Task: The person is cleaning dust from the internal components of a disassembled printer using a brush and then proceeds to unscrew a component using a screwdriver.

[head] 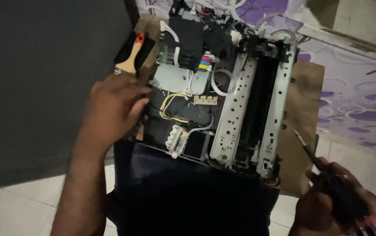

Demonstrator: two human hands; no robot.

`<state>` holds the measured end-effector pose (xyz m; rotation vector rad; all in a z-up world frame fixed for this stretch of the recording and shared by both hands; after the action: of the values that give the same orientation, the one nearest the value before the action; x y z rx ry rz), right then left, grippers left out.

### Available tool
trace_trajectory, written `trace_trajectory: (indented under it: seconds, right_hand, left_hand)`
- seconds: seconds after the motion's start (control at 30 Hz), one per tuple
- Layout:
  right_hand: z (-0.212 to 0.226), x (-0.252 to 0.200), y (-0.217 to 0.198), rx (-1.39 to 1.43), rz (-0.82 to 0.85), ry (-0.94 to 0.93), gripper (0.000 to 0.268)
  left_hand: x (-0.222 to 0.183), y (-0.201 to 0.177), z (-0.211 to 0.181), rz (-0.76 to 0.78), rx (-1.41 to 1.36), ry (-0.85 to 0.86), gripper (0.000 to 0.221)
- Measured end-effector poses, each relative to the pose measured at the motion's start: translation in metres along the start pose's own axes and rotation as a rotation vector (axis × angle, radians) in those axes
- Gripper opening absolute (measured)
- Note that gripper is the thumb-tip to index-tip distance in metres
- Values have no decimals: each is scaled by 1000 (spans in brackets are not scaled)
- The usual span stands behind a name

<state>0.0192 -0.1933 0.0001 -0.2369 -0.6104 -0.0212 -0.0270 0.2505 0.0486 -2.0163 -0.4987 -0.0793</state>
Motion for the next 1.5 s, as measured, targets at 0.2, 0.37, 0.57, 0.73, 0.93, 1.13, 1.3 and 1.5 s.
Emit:
trace_trajectory:
  seconds: [0.2, 0.37, 0.57, 0.73, 0.93, 1.13, 1.3, 1.5]
  right_hand:
    - [17, -8, 13, 95, 136, -30, 59]
    - [57, -2, 39, -1, 142, -72, 50]
    - [50, -4, 41, 44, 171, -53, 54]
    - [22, -5, 31, 161, 166, -186, 50]
    - [-33, 2, -10, 129, 420, -2, 60]
    - [22, -1, 26, 81, -22, -157, 69]
    - [11, -4, 19, 238, -42, -147, 64]
    - [8, 3, 21, 388, -41, -63, 77]
  left_hand:
    - [22, 23, 3, 9, 39, 95, 21]
    - [32, 36, 9, 92, 207, 86, 29]
    - [35, 45, 12, 67, 268, 117, 25]
    - [42, 50, 10, 132, 263, 59, 20]
    - [41, 50, 13, 93, 202, 149, 16]
    - [43, 60, 27, 130, 209, 105, 10]
    - [28, 8, 11, 52, -125, 28, 16]
    - [-1, -2, -11, 71, -526, -109, 17]
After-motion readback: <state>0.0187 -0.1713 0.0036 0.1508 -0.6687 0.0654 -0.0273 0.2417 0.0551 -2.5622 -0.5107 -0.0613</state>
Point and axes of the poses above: each hand's wrist, its own x-axis towards the middle knuckle, its own y-axis out of the palm, z = x × y, the point moved 7 cm from there along x, towards the middle knuckle, and after that the axes turned 10 degrees about -y, right-handed, at the moved point
